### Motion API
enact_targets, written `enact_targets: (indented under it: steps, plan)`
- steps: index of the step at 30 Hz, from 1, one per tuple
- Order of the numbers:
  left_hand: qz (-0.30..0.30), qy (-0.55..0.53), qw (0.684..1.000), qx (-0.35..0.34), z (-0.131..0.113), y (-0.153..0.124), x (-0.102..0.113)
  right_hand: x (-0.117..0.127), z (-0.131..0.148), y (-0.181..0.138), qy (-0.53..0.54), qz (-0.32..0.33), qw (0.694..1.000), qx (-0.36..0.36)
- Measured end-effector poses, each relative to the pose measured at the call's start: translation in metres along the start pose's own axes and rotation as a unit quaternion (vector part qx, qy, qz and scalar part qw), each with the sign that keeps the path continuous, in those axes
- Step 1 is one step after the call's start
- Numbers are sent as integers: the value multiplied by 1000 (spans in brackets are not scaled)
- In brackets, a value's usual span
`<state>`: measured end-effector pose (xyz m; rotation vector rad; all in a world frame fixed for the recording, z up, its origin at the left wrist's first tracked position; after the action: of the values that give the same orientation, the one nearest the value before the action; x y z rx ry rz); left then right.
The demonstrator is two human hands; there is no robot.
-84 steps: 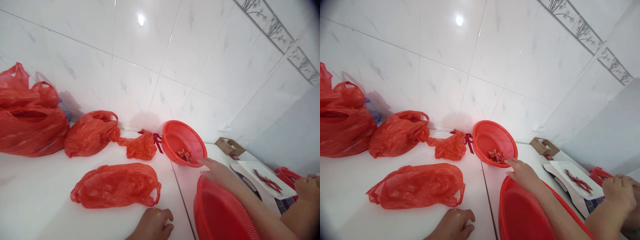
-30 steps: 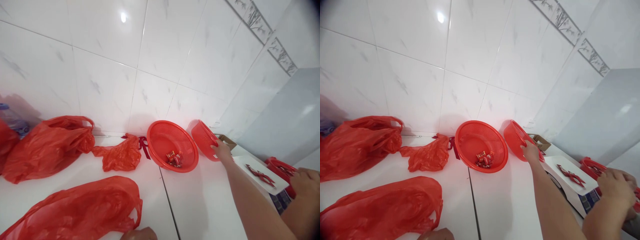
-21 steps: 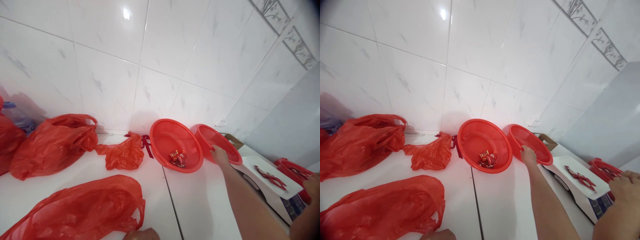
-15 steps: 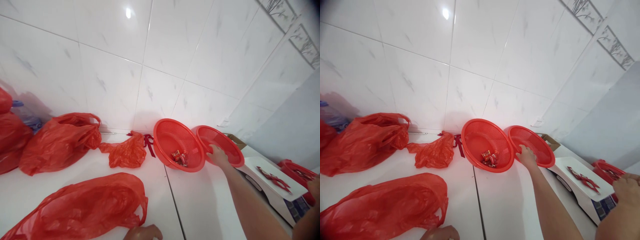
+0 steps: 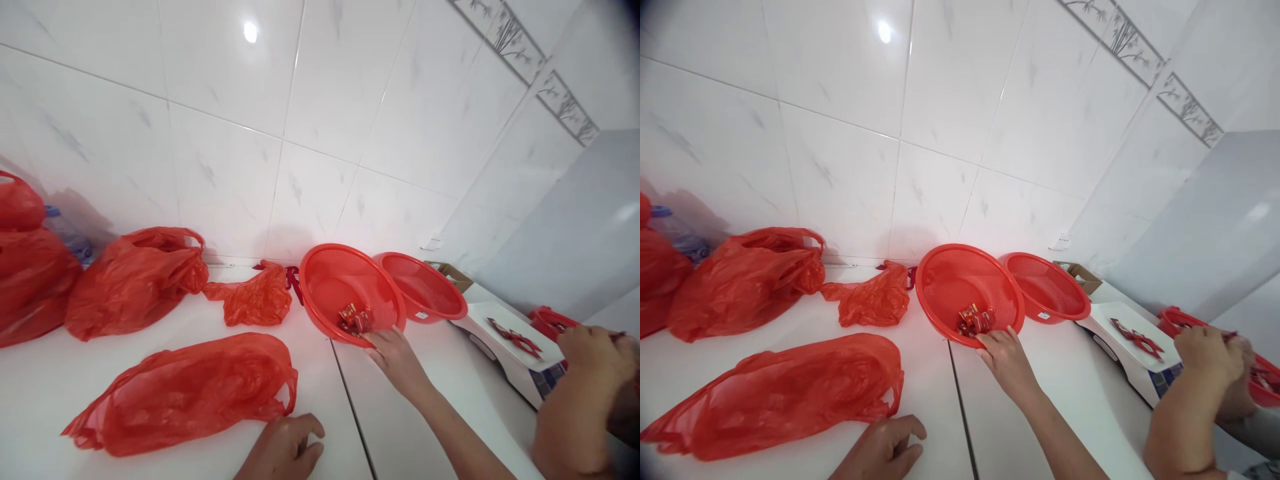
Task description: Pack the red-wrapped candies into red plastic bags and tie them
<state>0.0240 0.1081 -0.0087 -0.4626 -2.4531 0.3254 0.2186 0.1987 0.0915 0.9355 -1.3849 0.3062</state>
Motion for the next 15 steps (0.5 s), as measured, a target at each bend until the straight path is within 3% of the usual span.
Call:
enact_targets:
  steps: [3, 9, 12, 15]
  plan:
    - [-18, 3, 1000, -10, -4, -6, 4, 15, 20, -8, 12, 22, 1000, -15]
    - [-46, 6, 998, -35, -5, -11, 6, 45, 56, -29, 131, 147, 977, -82]
    - [-54, 17, 997, -50, -6, -12, 5, 52, 49, -42, 218, 181, 949, -140]
    - [-57, 20, 996, -69, -8, -14, 6, 54, 21, -51, 207, 189, 940, -195]
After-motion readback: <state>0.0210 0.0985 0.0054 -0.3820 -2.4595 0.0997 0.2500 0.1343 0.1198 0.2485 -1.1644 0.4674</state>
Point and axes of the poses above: each hand's wrist, its own y-axis towards the middle knuckle, its own x-axis out of the back of the hand, z = x × y, the point moved 8 cm from there along y, towards the middle knuckle, and after that the axes turned 15 degrees about x, right-handed, at the moved point
